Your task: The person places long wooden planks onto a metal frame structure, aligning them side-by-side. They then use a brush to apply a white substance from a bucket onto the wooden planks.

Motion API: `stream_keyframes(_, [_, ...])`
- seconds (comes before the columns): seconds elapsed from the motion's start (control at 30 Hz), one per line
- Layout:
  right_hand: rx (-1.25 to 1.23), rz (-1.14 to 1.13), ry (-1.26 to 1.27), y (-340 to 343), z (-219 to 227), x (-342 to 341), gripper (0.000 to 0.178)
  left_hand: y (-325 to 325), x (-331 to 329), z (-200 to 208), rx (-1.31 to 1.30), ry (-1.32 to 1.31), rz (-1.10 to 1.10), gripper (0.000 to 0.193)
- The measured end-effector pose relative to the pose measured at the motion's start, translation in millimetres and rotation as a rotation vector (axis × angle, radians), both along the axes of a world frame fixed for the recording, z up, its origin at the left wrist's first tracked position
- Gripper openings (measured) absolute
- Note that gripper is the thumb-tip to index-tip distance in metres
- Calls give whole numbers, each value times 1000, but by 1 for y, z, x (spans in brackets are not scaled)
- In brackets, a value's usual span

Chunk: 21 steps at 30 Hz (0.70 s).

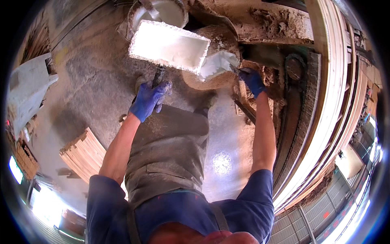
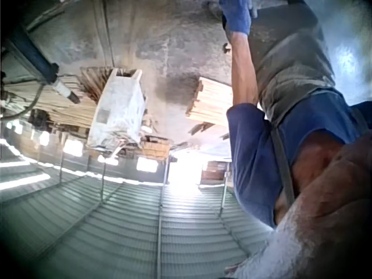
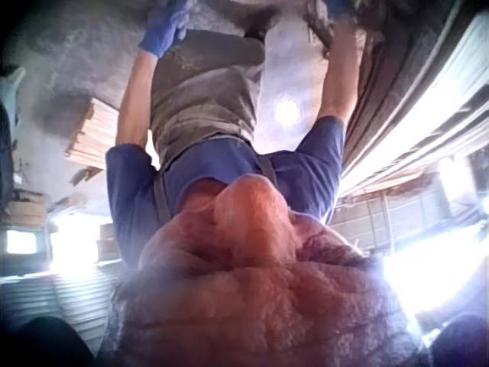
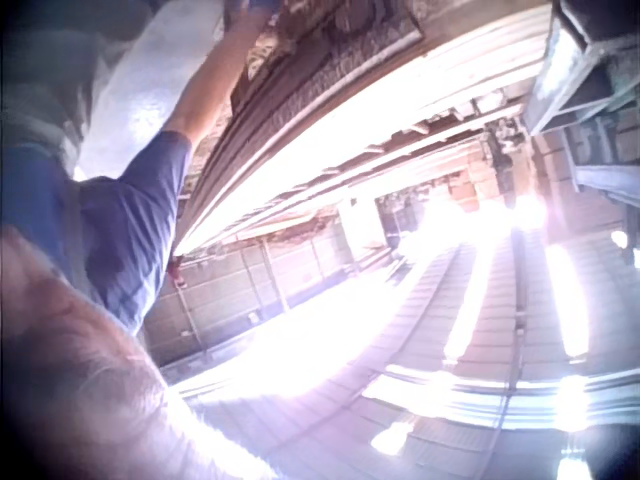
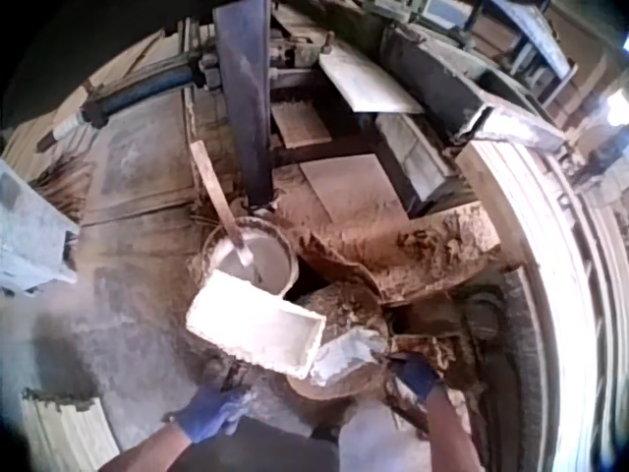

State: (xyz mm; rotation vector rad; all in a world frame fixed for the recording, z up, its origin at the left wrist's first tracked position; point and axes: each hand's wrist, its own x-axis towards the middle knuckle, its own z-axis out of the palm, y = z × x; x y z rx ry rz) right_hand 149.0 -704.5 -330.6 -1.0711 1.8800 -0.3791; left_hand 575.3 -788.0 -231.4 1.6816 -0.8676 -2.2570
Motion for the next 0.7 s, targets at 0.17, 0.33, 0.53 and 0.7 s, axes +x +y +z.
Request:
stream_keyframes(0.17, [272,-53,-204,-18,11,2,19,6,11,2,-31,12,-20,24])
stream_keyframes(0.33, [225,-312,-310,31,-4,15,22,14,6,7,23,-37,52,23])
stream_keyframes(0.53, [211,-659,-603,81,-41,58,25,19,3,2,23,-75,31,25])
stream_keyframes(0.7, [12,-865,-692,89,-76,99,23,25,-10,2,17,-142,23,27])
